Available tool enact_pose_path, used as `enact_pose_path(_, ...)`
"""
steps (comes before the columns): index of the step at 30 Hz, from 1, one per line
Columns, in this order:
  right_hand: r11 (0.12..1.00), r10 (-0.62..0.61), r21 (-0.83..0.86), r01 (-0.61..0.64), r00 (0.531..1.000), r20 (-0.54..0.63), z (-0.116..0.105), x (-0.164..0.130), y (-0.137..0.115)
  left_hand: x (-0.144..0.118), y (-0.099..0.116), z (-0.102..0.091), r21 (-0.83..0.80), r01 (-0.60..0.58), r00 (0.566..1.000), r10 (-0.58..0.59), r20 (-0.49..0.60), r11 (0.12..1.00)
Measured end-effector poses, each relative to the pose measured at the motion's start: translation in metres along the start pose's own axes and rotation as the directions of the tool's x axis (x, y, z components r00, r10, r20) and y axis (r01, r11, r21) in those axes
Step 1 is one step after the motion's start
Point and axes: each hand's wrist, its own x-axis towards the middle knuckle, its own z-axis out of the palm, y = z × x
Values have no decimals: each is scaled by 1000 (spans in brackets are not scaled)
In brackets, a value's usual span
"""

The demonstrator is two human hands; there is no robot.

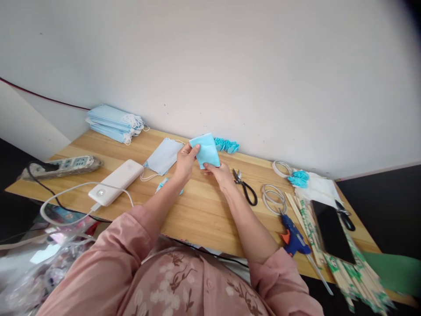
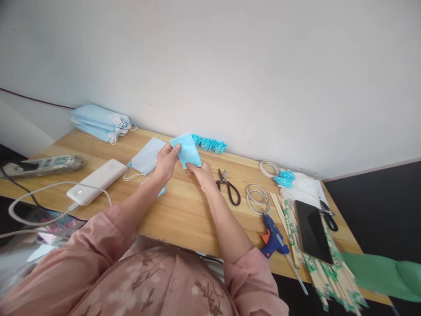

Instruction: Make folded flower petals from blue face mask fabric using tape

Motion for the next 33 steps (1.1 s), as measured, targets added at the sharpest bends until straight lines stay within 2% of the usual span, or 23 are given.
enact_pose_path(2,972,-136,-200,125,990,-43,-1,-1,1,1,0,-1,-25,-10,1000,10,-4,1000)
enact_pose_path(4,862,-303,-442,249,951,-55,-1,-3,0,3,-2,-3,-35,-13,1000,13,-25,999)
enact_pose_path(6,733,-407,-608,304,913,-34,3,-6,2,6,-4,-6,-37,-15,997,12,-73,999)
enact_pose_path(11,556,-439,-763,329,896,66,26,-17,13,7,-6,-7,52,-63,974,73,-214,997)
enact_pose_path(14,521,-410,-782,342,904,122,36,-22,17,3,-4,-6,223,-47,969,98,-228,974)
enact_pose_path(17,538,-379,-743,398,902,209,34,-21,15,2,-2,-7,329,-47,970,121,-210,943)
enact_pose_path(19,574,-355,-687,446,891,282,22,-16,9,4,-1,-9,377,-62,967,149,-207,924)
enact_pose_path(22,711,-328,-537,454,890,317,-4,-5,-4,5,1,-9,468,-110,955,224,-196,877)
enact_pose_path(23,831,-313,-396,391,917,249,-11,-2,-8,3,1,-8,507,-129,952,249,-177,852)
enact_pose_path(24,909,-286,-262,324,943,172,-17,0,-12,1,1,-6,548,-145,952,267,-150,824)
enact_pose_path(25,950,-259,-152,274,959,112,-21,1,-15,-1,1,-4,587,-157,955,275,-116,794)
enact_pose_path(26,969,-234,-69,239,970,71,-22,1,-17,-5,0,-1,623,-167,958,275,-80,764)
enact_pose_path(28,978,-208,-15,208,978,24,-18,0,-18,-11,-4,4,675,-189,963,270,-16,713)
enact_pose_path(31,973,-230,-53,227,971,-69,-7,-1,-11,-19,-10,9,706,-231,960,275,54,669)
enact_pose_path(33,957,-287,-94,275,947,-147,-1,0,-4,-22,-13,11,706,-240,960,271,71,666)
